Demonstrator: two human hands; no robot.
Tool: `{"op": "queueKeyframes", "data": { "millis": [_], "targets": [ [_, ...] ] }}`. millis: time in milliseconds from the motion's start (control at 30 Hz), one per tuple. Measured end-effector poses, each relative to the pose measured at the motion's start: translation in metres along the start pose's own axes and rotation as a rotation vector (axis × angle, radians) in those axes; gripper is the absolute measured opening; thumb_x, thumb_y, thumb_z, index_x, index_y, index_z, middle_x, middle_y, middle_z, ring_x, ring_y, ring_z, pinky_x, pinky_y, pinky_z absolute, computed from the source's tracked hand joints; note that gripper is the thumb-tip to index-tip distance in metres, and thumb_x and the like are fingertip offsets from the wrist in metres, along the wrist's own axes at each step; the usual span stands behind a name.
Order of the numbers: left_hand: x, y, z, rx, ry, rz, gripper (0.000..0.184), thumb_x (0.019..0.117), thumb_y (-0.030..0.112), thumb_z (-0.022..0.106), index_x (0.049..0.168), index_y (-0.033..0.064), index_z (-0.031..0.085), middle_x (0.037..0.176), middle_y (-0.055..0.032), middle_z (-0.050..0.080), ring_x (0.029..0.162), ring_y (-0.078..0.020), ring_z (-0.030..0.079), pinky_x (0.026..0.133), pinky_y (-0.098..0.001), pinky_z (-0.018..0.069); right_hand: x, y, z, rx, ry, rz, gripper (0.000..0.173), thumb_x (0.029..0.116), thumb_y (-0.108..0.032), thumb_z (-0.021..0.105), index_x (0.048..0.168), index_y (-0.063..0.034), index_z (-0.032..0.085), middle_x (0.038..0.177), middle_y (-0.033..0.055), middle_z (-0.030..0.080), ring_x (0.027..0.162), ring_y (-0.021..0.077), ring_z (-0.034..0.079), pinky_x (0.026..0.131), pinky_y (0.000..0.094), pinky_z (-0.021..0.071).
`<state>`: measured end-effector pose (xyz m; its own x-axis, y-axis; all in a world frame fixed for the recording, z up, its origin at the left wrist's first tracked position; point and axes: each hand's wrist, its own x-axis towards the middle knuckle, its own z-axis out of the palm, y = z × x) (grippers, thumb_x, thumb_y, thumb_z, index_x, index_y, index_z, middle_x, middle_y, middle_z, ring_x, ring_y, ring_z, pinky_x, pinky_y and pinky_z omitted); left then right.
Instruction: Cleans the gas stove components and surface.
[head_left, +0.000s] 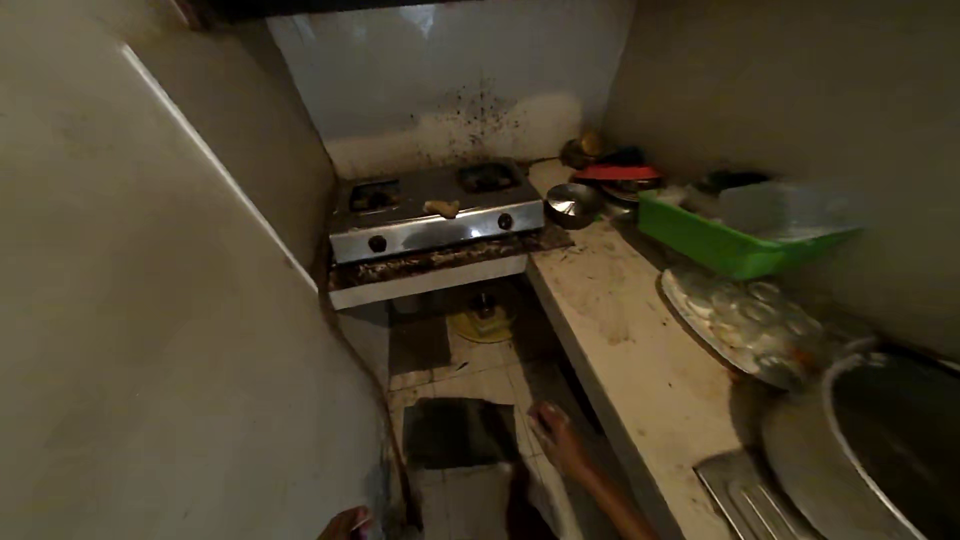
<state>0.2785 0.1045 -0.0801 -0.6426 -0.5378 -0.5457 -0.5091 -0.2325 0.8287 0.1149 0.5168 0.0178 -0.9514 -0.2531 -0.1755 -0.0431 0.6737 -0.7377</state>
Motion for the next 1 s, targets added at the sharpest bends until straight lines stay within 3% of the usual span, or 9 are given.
{"op": "queueKeyframes", "data": {
  "millis": [100,267,400,533,633,800,933,1000],
  "targets": [
    [0.042,0.026,0.027,-0.024,0.008,0.006,0.030,0.1043,0.018,0.050,0.113,-0.0077,0.063,0.097,-0.0149,0.070,0.078,-0.0190,0.068,0.073,-0.0388,0.0590,0.085,-0.007,-0.006,0.039,0.021,-0.027,0.034,0.1045,-0.027,0.057,0.125,-0.0019,0.067,0.126,0.0181,0.065,0.110,0.0252,0.067,0.098,0.0392,0.0556],
    [0.122,0.073,0.076,-0.030,0.046,0.043,0.028,0.1047,0.016,0.048,0.110,-0.0071,0.064,0.097,-0.0135,0.070,0.079,-0.0170,0.068,0.073,-0.0368,0.0587,0.282,-0.047,-0.045,0.007,0.195,-0.210,0.032,0.1019,-0.023,0.061,0.124,-0.0011,0.068,0.130,0.0186,0.064,0.120,0.0263,0.063,0.105,0.0386,0.0525],
    [0.162,0.151,0.121,0.011,0.139,0.097,0.026,0.1047,0.015,0.051,0.109,-0.0060,0.066,0.099,-0.0147,0.071,0.084,-0.0197,0.069,0.076,-0.0392,0.0589,0.441,-0.129,-0.080,-0.022,0.242,-0.310,0.042,0.1041,-0.031,0.057,0.136,-0.0039,0.062,0.145,0.0206,0.055,0.136,0.0305,0.053,0.113,0.0420,0.0458],
    [0.192,0.230,0.157,0.122,0.132,0.291,0.028,0.1053,0.017,0.048,0.110,-0.0026,0.068,0.101,-0.0123,0.072,0.090,-0.0213,0.070,0.083,-0.0403,0.0587,0.563,-0.170,-0.068,-0.223,0.243,-0.424,0.043,0.1021,-0.038,0.058,0.136,-0.0123,0.065,0.144,0.0190,0.057,0.135,0.0359,0.052,0.115,0.0514,0.0421],
    [0.216,0.272,0.172,0.194,0.142,0.397,0.027,0.1046,0.018,0.049,0.108,0.0012,0.069,0.099,-0.0080,0.072,0.090,-0.0178,0.069,0.083,-0.0373,0.0583,0.603,-0.171,-0.047,-0.385,0.204,-0.371,0.043,0.1001,-0.034,0.060,0.137,-0.0113,0.064,0.146,0.0237,0.052,0.138,0.0448,0.045,0.116,0.0620,0.0340],
    [0.258,0.322,0.175,0.245,0.121,0.494,0.026,0.1062,0.016,0.048,0.112,0.0019,0.069,0.105,-0.0071,0.072,0.095,-0.0152,0.069,0.088,-0.0351,0.0584,0.612,-0.164,-0.060,-0.457,0.295,-0.325,0.037,0.1003,-0.027,0.062,0.135,-0.0135,0.064,0.137,0.0243,0.058,0.130,0.0481,0.052,0.104,0.0660,0.0443],
    [0.291,0.342,0.166,0.210,0.121,0.570,0.027,0.1047,0.011,0.045,0.110,-0.0009,0.069,0.106,-0.0084,0.073,0.098,-0.0172,0.070,0.091,-0.0368,0.0583,0.609,-0.164,-0.071,-0.498,0.381,-0.235,0.033,0.0975,-0.018,0.066,0.130,-0.0091,0.066,0.136,0.0258,0.058,0.127,0.0495,0.052,0.099,0.0692,0.0445],
    [0.295,0.344,0.161,0.157,0.120,0.565,0.027,0.1046,0.011,0.046,0.108,-0.0021,0.068,0.103,-0.0091,0.072,0.095,-0.0181,0.069,0.088,-0.0373,0.0584,0.600,-0.174,-0.063,-0.498,0.388,-0.139,0.036,0.0976,-0.017,0.065,0.132,-0.0047,0.064,0.139,0.0280,0.056,0.131,0.0508,0.050,0.102,0.0700,0.0415]
  ]
}}
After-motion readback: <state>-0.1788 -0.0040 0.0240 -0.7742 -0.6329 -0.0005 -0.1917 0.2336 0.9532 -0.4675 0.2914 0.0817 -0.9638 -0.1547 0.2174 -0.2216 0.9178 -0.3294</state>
